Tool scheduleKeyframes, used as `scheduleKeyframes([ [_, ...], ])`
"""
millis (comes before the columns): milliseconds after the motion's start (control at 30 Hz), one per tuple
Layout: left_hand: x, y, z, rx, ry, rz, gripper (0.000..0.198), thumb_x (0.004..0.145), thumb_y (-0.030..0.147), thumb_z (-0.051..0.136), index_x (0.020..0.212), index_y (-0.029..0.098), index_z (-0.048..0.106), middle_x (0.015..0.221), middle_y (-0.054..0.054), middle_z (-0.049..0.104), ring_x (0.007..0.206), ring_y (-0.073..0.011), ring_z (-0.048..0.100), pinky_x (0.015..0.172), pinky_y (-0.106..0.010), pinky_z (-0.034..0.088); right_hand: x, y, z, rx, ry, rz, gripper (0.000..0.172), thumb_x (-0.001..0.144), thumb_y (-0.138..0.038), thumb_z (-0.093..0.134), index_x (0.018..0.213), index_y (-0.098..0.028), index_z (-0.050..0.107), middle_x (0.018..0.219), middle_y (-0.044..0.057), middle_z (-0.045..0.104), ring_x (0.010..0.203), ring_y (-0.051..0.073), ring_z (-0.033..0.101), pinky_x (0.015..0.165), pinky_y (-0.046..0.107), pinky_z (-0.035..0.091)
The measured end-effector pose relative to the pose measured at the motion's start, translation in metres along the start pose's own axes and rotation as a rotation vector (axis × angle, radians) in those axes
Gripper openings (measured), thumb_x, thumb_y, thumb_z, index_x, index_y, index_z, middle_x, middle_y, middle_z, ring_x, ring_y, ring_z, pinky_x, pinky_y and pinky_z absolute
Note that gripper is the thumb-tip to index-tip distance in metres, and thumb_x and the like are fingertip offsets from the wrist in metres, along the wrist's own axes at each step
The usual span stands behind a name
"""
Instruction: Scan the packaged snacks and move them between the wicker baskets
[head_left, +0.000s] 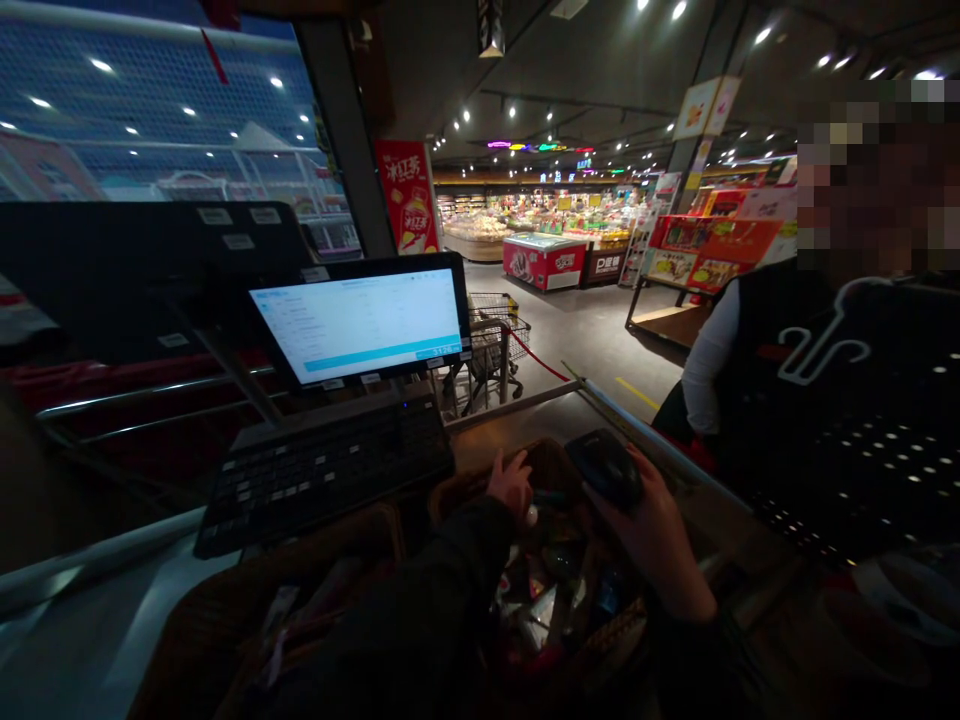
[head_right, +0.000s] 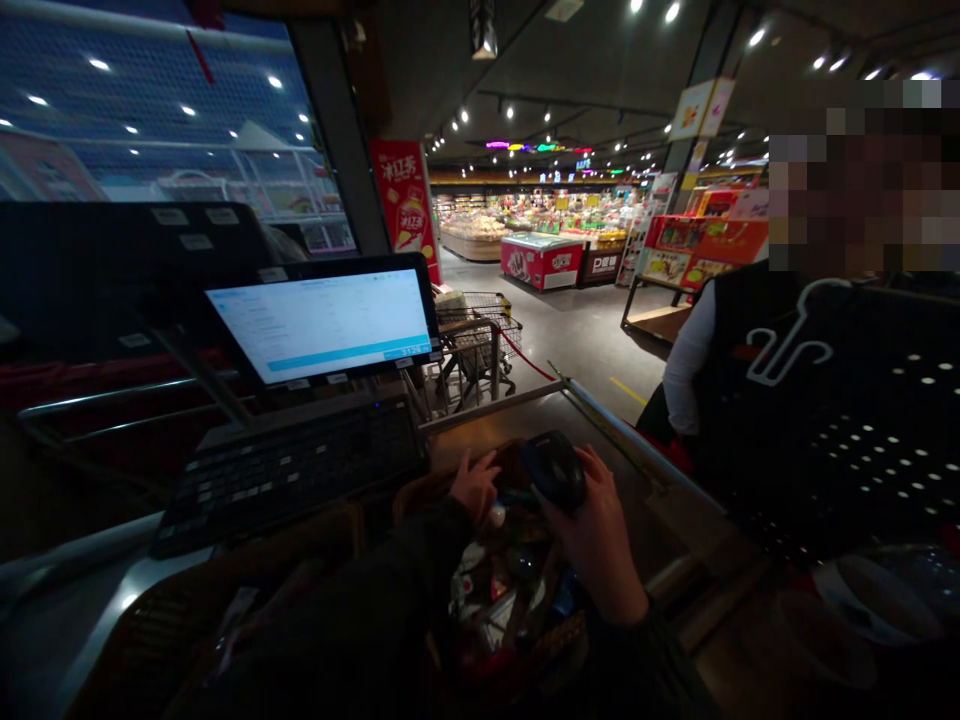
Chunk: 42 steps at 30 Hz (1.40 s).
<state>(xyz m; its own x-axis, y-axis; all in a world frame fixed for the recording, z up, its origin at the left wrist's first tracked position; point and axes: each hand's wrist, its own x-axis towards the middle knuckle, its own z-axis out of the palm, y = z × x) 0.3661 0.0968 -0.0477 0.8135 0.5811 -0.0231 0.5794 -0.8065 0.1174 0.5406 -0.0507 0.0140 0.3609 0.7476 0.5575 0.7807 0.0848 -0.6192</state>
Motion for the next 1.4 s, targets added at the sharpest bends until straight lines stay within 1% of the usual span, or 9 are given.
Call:
scheduleKeyframes([
  [100, -0.007, -0.014, -0.029, -0.021, 0.059, -0.078, 0.021, 0.086, 0.018, 0.057, 0.082, 0.023, 0.077, 0.139, -0.006, 0.064, 0.148, -0.0328, 0.035, 0.117, -0.072, 0.017, 0.002, -0.003, 0.0, 0.01, -0.014, 0.003, 0.04, 0.081, -0.047, 0.069, 0.11, -0.02, 0.07, 0.126, 0.015, 0.067, 0.128, 0.037, 0.056, 0.107, 0.056, 0.047],
  [200, -0.02, -0.026, -0.068, -0.034, 0.156, -0.148, 0.014, 0.083, 0.021, 0.063, 0.08, 0.024, 0.076, 0.147, -0.003, 0.056, 0.15, -0.0338, 0.028, 0.117, -0.074, 0.013, 0.003, -0.007, -0.002, 0.001, 0.01, -0.003, 0.042, 0.08, -0.049, 0.069, 0.11, -0.019, 0.071, 0.124, 0.015, 0.067, 0.127, 0.038, 0.057, 0.105, 0.056, 0.048],
  [367, -0.055, -0.038, -0.137, -0.165, 0.439, -0.245, 0.014, 0.083, 0.022, 0.064, 0.079, 0.025, 0.077, 0.147, 0.0, 0.057, 0.149, -0.0331, 0.031, 0.118, -0.071, 0.017, 0.005, -0.02, -0.002, 0.017, 0.012, -0.021, 0.042, 0.081, -0.049, 0.068, 0.11, -0.017, 0.071, 0.126, 0.016, 0.065, 0.129, 0.038, 0.056, 0.107, 0.057, 0.047],
  [500, -0.083, -0.043, -0.172, -0.227, 0.592, -0.26, 0.015, 0.084, 0.022, 0.063, 0.076, 0.023, 0.075, 0.146, -0.002, 0.058, 0.149, -0.0333, 0.031, 0.117, -0.07, 0.022, 0.007, -0.036, -0.003, 0.063, 0.008, -0.054, 0.041, 0.08, -0.046, 0.07, 0.11, -0.019, 0.071, 0.127, 0.015, 0.066, 0.127, 0.035, 0.057, 0.106, 0.054, 0.048],
  [633, -0.104, -0.049, -0.186, -0.243, 0.709, -0.263, 0.017, 0.086, 0.022, 0.06, 0.076, 0.021, 0.074, 0.144, -0.002, 0.059, 0.148, -0.0321, 0.033, 0.119, -0.065, 0.026, 0.008, -0.053, -0.002, 0.1, -0.015, -0.118, 0.037, 0.08, -0.044, 0.07, 0.108, -0.02, 0.071, 0.125, 0.014, 0.067, 0.124, 0.034, 0.059, 0.106, 0.053, 0.048],
  [800, -0.125, -0.058, -0.199, -0.243, 0.838, -0.282, 0.016, 0.086, 0.022, 0.06, 0.077, 0.019, 0.073, 0.142, -0.004, 0.061, 0.147, -0.0307, 0.036, 0.121, -0.055, 0.031, 0.006, -0.081, 0.001, 0.09, -0.042, -0.279, 0.034, 0.083, -0.039, 0.069, 0.112, -0.023, 0.072, 0.128, 0.013, 0.065, 0.132, 0.037, 0.052, 0.109, 0.057, 0.044],
  [1033, -0.162, -0.06, -0.225, -0.18, 0.919, -0.377, 0.018, 0.087, 0.021, 0.058, 0.075, 0.018, 0.071, 0.149, -0.006, 0.054, 0.152, -0.0338, 0.024, 0.118, -0.067, 0.024, 0.005, -0.144, 0.005, 0.167, -0.109, -0.426, 0.045, 0.083, -0.03, 0.069, 0.127, -0.026, 0.063, 0.14, 0.012, 0.056, 0.142, 0.037, 0.04, 0.115, 0.061, 0.039],
  [1167, -0.185, -0.064, -0.235, -0.149, 0.965, -0.39, 0.019, 0.087, 0.022, 0.058, 0.074, 0.018, 0.07, 0.148, -0.007, 0.056, 0.152, -0.0335, 0.025, 0.12, -0.064, 0.025, 0.001, -0.17, 0.013, 0.205, -0.116, -0.494, 0.048, 0.08, -0.025, 0.07, 0.127, -0.024, 0.062, 0.143, 0.013, 0.053, 0.146, 0.038, 0.034, 0.116, 0.065, 0.035],
  [1400, -0.218, -0.074, -0.239, -0.155, 1.016, -0.402, 0.017, 0.087, 0.022, 0.059, 0.075, 0.018, 0.07, 0.145, -0.008, 0.059, 0.151, -0.0335, 0.028, 0.121, -0.061, 0.026, -0.007, -0.197, 0.02, 0.221, -0.122, -0.562, 0.054, 0.077, -0.024, 0.073, 0.128, -0.023, 0.059, 0.144, 0.014, 0.05, 0.145, 0.039, 0.034, 0.116, 0.065, 0.034],
])
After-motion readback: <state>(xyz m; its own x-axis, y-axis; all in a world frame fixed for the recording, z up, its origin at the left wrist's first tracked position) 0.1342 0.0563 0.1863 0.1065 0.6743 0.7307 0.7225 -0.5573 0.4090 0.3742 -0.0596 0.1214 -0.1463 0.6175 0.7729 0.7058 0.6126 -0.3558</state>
